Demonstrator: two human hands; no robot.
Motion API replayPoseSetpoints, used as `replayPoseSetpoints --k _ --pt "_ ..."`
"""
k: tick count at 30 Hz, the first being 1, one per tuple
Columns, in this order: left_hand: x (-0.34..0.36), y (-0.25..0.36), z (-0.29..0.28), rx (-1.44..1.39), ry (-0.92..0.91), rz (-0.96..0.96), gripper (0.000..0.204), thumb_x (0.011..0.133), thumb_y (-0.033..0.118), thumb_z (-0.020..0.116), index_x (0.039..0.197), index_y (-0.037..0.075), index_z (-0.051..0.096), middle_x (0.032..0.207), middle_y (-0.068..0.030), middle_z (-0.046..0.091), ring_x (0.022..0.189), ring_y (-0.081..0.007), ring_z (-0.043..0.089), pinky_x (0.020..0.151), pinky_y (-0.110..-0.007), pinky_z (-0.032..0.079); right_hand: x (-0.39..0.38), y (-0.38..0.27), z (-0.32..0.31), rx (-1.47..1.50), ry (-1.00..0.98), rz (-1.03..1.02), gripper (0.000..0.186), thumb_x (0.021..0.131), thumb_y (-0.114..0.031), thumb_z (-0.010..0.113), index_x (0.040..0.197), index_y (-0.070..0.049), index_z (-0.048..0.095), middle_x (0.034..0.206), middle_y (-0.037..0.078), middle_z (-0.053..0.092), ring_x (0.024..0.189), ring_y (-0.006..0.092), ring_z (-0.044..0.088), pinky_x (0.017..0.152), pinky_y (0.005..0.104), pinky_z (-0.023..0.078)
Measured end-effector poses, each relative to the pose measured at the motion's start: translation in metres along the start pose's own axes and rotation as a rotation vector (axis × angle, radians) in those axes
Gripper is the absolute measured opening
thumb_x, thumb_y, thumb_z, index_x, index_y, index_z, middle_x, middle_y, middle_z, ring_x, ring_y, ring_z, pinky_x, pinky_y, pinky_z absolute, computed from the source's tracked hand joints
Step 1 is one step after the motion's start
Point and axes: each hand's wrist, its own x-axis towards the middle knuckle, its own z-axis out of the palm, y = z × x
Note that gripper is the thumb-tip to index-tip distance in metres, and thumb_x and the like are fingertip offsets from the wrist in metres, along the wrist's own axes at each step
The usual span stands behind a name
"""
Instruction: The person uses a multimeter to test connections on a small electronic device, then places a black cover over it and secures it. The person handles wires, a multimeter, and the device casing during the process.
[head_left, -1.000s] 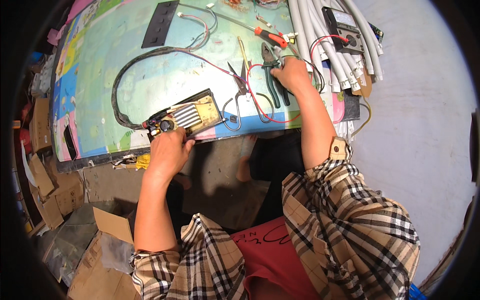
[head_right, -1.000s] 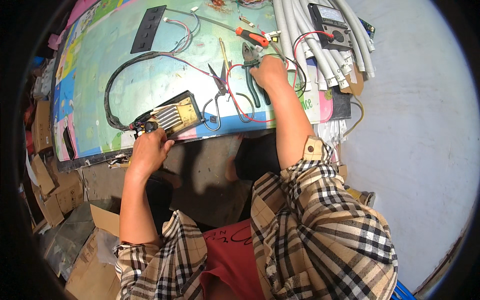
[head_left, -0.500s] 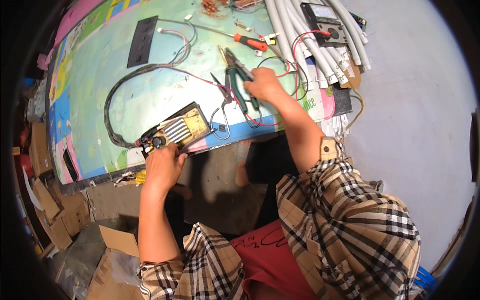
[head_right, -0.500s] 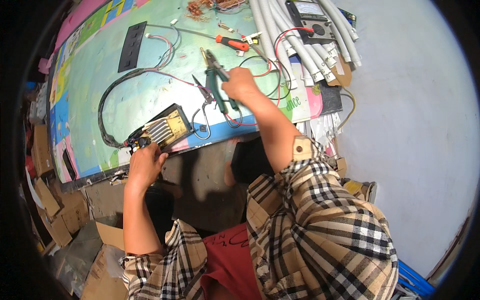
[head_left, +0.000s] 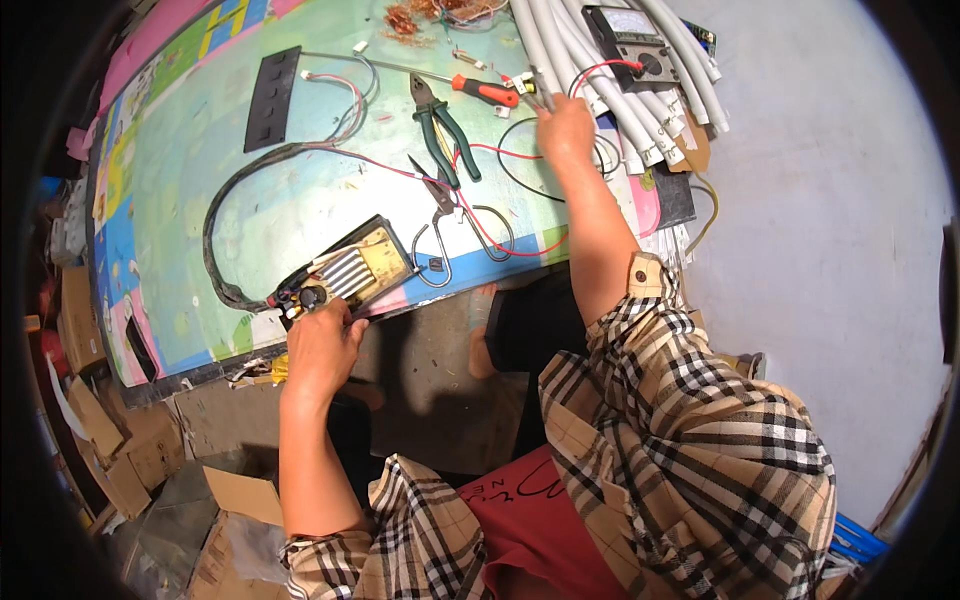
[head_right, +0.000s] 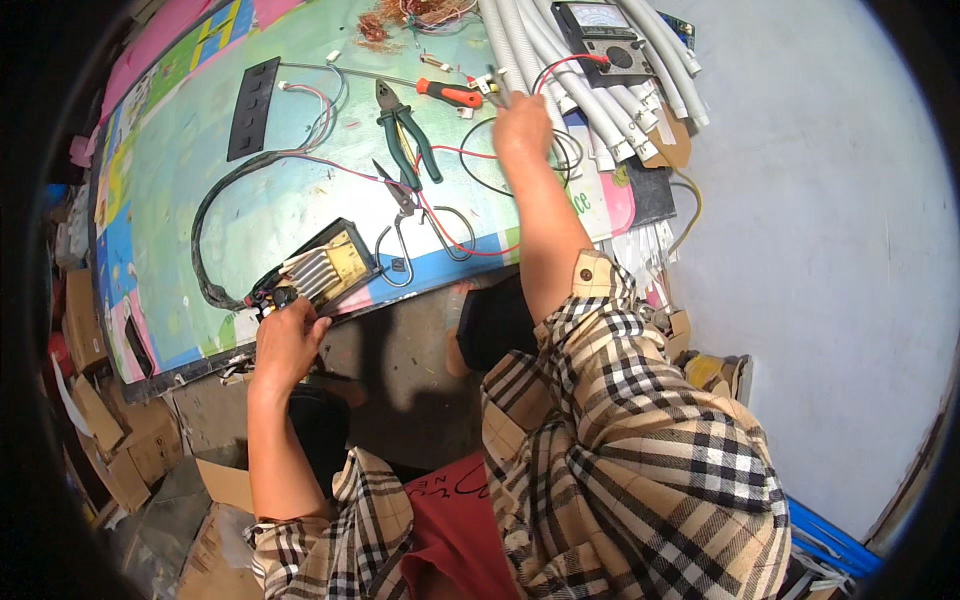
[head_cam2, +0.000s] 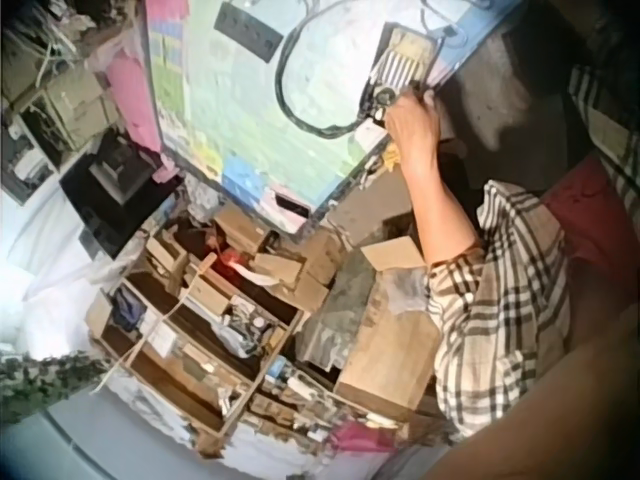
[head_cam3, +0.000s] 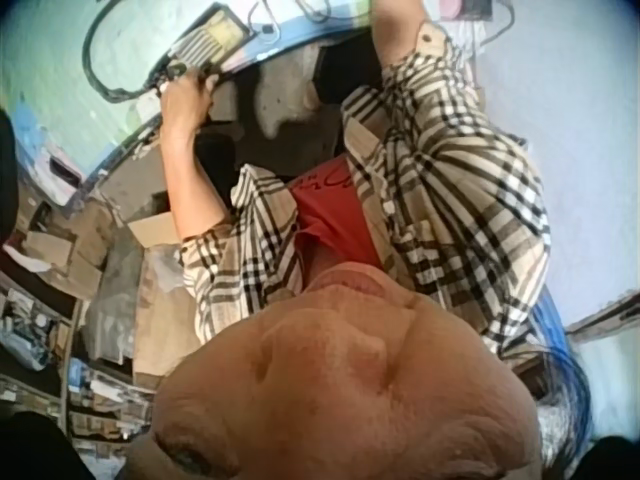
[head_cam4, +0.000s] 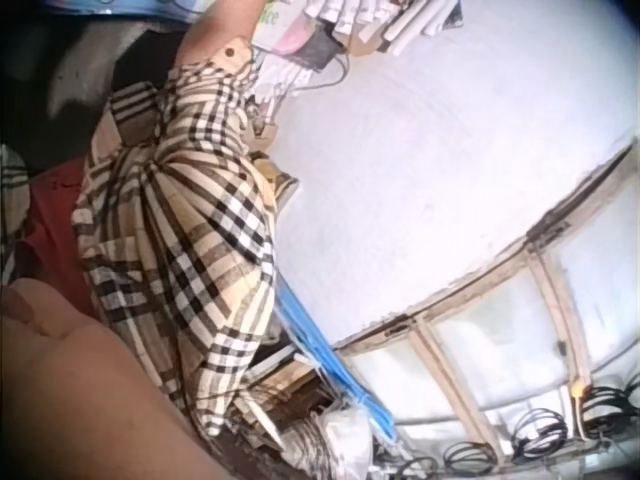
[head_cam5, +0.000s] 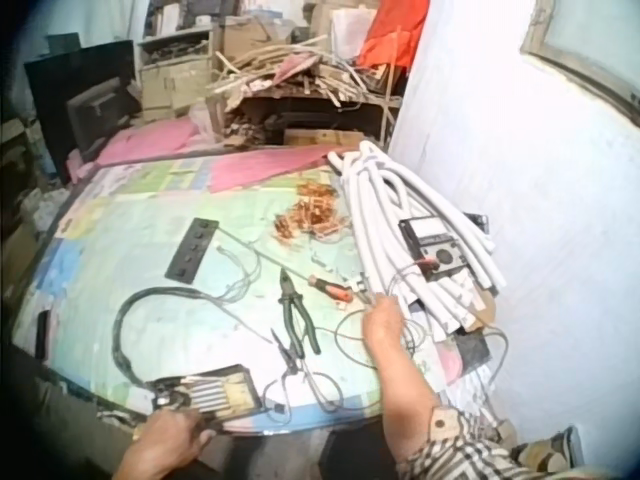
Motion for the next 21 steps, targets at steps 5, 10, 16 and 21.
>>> replayPoseSetpoints --k 5,10,16,21 --pt "-0.001 0.001 0.0 -0.032 0.026 0.022 0.023 0.079 0.02 0.071 0.079 0.0 0.061 0.065 -0.0197 0.061 0.067 -0.0389 0.061 0.063 -0.044 0.047 0.002 0.004 -0.003 -0.194 -0.151 0.09 0.027 0.083 -0.02 0.065 0.105 -0.004 0.064 0.112 0.021 0.056 0.099 0.0365 0.062 0.085 0.044 0.051" --pt "-0.002 -0.001 0.003 -0.002 0.037 0.033 0.023 0.079 0.021 0.071 0.078 0.0 0.061 0.064 -0.0201 0.061 0.066 -0.0397 0.061 0.064 -0.045 0.047 0.003 0.001 0.002 -0.286 -0.214 0.075 0.027 0.085 -0.019 0.059 0.106 -0.002 0.063 0.114 0.021 0.055 0.1 0.0357 0.062 0.084 0.0439 0.051" --pt "-0.002 -0.002 0.003 -0.018 0.052 0.049 0.022 0.079 0.02 0.07 0.078 0.0 0.061 0.066 -0.0209 0.062 0.069 -0.0401 0.062 0.065 -0.045 0.048 0.001 -0.006 -0.021 -0.257 -0.061 0.021 0.023 0.088 -0.017 0.052 0.1 -0.001 0.064 0.11 0.021 0.059 0.094 0.0355 0.065 0.082 0.0435 0.052" --pt "-0.002 -0.001 0.002 -0.015 0.064 0.06 0.022 0.079 0.02 0.071 0.079 0.0 0.062 0.07 -0.0217 0.063 0.072 -0.0405 0.062 0.067 -0.046 0.048 0.018 0.013 -0.067 0.192 0.015 0.028 0.029 0.078 -0.029 0.07 0.086 -0.002 0.067 0.079 0.017 0.068 0.078 0.0329 0.067 0.074 0.0411 0.05"
